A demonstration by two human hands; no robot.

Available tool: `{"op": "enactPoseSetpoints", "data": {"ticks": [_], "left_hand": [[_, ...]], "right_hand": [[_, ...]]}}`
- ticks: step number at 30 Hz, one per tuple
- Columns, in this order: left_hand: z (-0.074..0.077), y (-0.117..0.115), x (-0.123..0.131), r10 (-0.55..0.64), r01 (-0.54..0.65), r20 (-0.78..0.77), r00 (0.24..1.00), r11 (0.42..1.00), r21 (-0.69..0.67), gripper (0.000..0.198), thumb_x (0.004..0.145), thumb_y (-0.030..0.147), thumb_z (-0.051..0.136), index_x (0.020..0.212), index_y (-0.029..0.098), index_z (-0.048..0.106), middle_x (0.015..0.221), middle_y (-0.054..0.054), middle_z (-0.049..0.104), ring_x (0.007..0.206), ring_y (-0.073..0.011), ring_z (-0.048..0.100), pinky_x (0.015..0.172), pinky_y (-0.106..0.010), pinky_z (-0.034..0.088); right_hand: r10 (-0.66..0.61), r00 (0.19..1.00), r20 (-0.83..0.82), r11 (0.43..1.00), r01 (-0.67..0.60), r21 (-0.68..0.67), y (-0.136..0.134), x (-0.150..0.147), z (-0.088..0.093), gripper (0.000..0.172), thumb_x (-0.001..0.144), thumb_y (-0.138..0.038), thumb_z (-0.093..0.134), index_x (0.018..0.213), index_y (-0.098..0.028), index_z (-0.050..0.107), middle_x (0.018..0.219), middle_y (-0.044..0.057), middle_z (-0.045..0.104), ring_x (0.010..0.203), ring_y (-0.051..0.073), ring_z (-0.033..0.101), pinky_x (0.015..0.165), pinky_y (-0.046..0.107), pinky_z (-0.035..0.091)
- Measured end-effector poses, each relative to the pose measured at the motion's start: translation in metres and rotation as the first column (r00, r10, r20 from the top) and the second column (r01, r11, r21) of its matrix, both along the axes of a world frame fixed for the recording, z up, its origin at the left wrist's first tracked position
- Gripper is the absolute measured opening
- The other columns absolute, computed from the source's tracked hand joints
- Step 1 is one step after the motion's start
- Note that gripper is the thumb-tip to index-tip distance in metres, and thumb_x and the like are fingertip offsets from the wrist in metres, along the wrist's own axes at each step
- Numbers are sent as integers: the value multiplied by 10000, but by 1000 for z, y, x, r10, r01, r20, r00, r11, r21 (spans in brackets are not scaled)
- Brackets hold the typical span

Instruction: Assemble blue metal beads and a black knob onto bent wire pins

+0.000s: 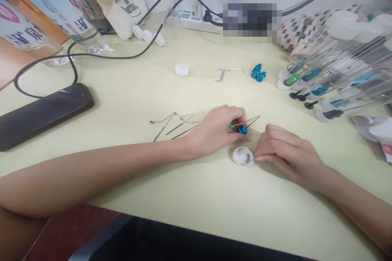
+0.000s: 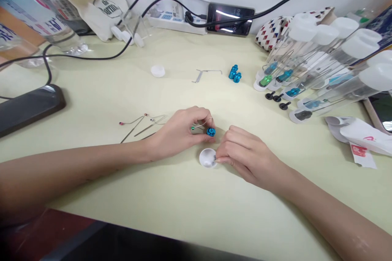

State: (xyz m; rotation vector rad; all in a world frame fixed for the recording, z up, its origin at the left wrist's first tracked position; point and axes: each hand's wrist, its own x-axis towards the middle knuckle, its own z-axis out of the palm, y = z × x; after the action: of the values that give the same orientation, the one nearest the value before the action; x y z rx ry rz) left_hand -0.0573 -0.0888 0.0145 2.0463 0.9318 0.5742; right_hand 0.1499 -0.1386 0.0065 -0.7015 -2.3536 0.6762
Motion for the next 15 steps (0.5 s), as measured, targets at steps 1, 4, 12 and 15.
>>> {"op": "enactPoseSetpoints", "data": {"ticks": [1,4,12,15], "left_hand": [[0,0,0,-1,1,1,1000,1000,2,102,740,140,630,763,168,535,818,16,610,792,-118,525,723,-257,414],[-1,-1,0,-2,2,7,1000,1000,8,103,741,136,629,762,168,533,816,17,611,793,-117,527,725,-257,415],[-1,-1,-1,-6,6,6,1000,1000,8,104,744,144,633,769,170,535,831,14,618,802,-121,535,729,-261,417],[-1,0,0,-6,6,9,1000,1000,7,102,743,150,634,765,172,537,833,14,621,803,-123,538,726,-262,418]], "right_hand": [[0,1000,6,1000,0,4,0,0,0,63,876,-94,548,865,-146,583,762,54,533,722,148,463,613,296,366],[-6,1000,12,1000,6,11,0,0,0,81,876,-81,540,871,-150,582,770,55,537,724,148,467,614,295,368],[-11,1000,20,999,10,34,0,-1,3,83,876,-81,537,862,-153,577,764,50,542,715,145,476,611,286,372],[-4,1000,28,999,3,51,-1,-2,3,78,885,-98,531,858,-156,576,759,48,548,709,145,482,608,283,371]]}}
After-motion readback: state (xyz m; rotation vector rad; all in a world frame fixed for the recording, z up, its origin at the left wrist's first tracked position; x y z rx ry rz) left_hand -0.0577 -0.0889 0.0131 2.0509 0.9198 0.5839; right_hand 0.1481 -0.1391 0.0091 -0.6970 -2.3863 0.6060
